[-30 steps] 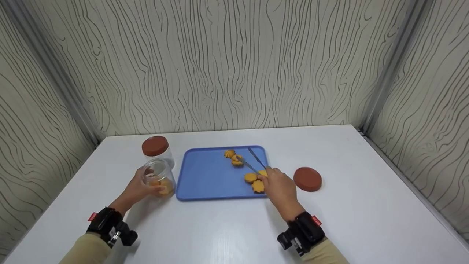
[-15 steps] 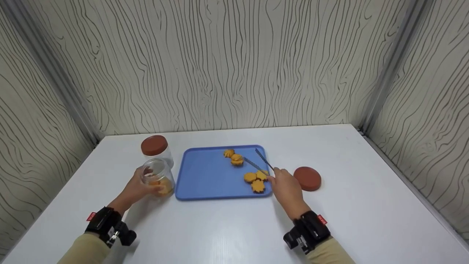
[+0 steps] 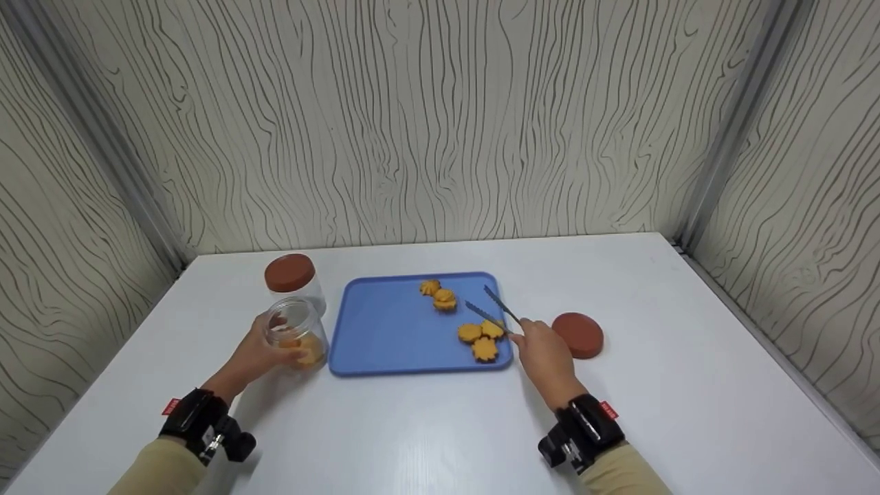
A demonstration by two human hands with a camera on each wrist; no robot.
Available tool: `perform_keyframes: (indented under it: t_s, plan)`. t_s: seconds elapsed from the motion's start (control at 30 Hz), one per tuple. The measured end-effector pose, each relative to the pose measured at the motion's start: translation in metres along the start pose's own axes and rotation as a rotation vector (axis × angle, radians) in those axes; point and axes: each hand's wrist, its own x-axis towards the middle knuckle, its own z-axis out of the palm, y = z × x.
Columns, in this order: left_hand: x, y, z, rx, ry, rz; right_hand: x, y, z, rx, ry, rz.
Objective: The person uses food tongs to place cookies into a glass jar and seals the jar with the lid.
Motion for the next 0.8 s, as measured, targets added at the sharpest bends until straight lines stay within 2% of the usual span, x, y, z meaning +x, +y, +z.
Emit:
perform_keyframes:
  t_s: [0.13,0.47,0.8]
  plan:
    - [-0.001,0.001,0.000,-0.007,-0.001,-0.013,0.002,0.004,0.002,-0.009,0.003,-0.004]
    - [-0.001,0.000,0.000,-0.016,0.004,0.002,0.007,0.018,0.007,0.014,-0.007,-0.002]
    - [-0.002,0.001,0.001,-0.014,0.012,0.008,0.015,0.022,0.007,0.001,-0.087,0.052]
